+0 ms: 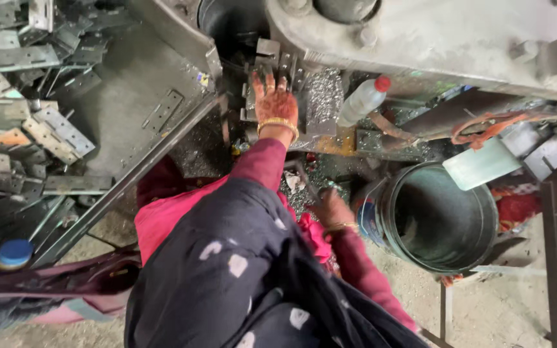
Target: The person positions metal brackets one by one into a press machine, pressing down with their hands to secure or shape them before placing them into a bin.
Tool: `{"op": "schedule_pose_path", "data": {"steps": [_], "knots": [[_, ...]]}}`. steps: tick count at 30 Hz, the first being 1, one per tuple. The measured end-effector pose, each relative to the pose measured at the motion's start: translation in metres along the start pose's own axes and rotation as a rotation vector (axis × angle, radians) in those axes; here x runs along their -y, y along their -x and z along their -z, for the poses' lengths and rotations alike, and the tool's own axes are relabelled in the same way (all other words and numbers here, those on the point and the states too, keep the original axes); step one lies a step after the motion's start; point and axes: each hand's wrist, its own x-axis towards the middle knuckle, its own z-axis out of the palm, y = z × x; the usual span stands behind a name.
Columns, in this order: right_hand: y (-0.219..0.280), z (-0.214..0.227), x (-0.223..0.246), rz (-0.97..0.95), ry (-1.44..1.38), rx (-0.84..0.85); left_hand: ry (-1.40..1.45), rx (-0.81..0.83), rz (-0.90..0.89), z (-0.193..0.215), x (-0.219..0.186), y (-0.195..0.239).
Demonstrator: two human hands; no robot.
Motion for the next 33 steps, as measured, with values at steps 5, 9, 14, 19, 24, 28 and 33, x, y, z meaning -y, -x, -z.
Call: {"op": "schedule_pose_path", "data": {"steps": [5, 9, 14, 19, 24, 28, 33], "knots": [[0.005, -0.015, 0.002, 0.076, 0.002, -0.057, -0.074, -0.042, -0.039, -0.004, 0.004, 0.018], [-0.025, -0.011, -0.017, 0.109, 0.001, -0.046, -0.063, -0.036, -0.017, 0.005, 0.008, 0.008], [-0.035, -0.041, -0.049, 0.089, 0.042, -0.006, -0.072, -0.156, -0.006, -0.018, -0.007, -0.011], [-0.013, -0.058, -0.044, 0.063, -0.343, 0.104, 0.183, -0.867, 0.003, -0.03, 0.041, 0.027], [0.002, -0.009, -0.016, 0.098, 0.04, -0.178, 0.043, -0.776, 0.561, -0.031, 0.227, 0.106], [0.007, 0.01, 0.015, 0.014, 0.091, -0.104, -0.528, -0.4, 1.047, -0.078, 0.355, 0.113], [0.024, 0.019, 0.022, 0.038, -0.004, -0.084, 0.004, -0.423, 1.036, -0.103, 0.383, 0.101]]}}
